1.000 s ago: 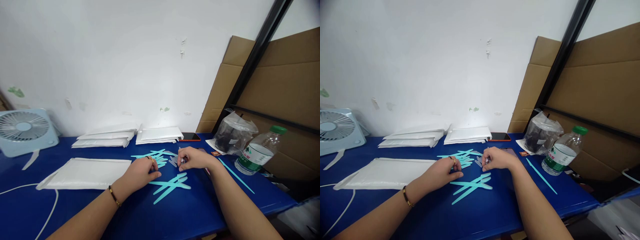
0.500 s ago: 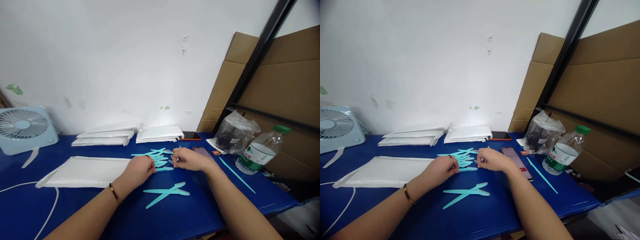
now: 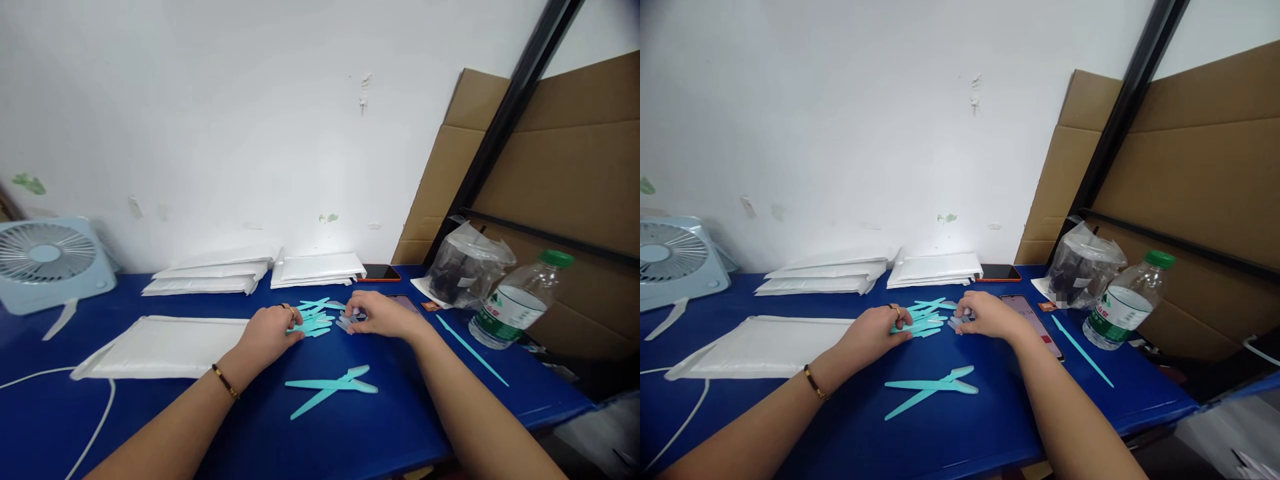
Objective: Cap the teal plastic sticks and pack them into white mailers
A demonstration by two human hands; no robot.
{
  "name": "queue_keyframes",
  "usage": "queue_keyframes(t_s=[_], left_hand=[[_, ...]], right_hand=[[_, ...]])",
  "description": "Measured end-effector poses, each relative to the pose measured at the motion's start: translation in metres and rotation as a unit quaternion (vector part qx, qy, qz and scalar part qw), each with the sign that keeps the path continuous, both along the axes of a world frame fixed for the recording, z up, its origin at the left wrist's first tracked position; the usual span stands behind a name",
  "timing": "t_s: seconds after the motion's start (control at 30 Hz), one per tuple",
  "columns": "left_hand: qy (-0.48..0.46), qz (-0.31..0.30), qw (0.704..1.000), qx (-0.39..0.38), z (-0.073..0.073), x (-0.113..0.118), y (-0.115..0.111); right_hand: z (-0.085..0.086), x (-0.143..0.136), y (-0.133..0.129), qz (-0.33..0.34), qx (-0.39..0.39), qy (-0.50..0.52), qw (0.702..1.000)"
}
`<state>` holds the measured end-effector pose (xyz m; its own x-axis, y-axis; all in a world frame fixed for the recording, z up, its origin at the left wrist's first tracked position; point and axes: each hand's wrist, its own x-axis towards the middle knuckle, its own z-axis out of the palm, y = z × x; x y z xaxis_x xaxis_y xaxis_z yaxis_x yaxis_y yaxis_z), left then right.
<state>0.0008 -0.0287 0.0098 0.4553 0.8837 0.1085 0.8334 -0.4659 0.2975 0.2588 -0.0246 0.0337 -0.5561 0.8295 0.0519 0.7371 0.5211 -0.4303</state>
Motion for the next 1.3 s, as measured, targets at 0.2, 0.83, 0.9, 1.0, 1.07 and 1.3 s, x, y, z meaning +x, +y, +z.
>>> queue_keyframes(t_s=[0.2,0.83,0.9,1.0,1.07,1.3], left_hand=[[-0.042,-0.064,0.994,-0.073,0.006,0.009,-0.02],[-0.018,-0.11,0.991,-0.068,0.006,0.011,-0.03],[-0.002,-0.122,0.989,-0.088,0.003,0.015,-0.035],[-0.001,-0.105,0.99,-0.1,0.002,0.016,-0.036],[-0.012,-0.102,0.988,-0.112,0.005,0.015,-0.033],[-0.002,-0.05,0.994,-0.099,0.015,0.003,-0.021]], right_hand=[[0.001,-0.012,-0.019,0.16,-0.078,-0.085,0.98],[0.004,-0.001,-0.013,0.032,-0.103,-0.026,0.994],[0.005,-0.005,-0.019,0.095,-0.158,-0.051,0.981],[0.001,-0.012,-0.022,0.146,-0.18,-0.081,0.969],[-0.002,-0.015,-0.021,0.153,-0.159,-0.086,0.972],[-0.005,0.006,-0.008,0.083,-0.085,-0.082,0.989]])
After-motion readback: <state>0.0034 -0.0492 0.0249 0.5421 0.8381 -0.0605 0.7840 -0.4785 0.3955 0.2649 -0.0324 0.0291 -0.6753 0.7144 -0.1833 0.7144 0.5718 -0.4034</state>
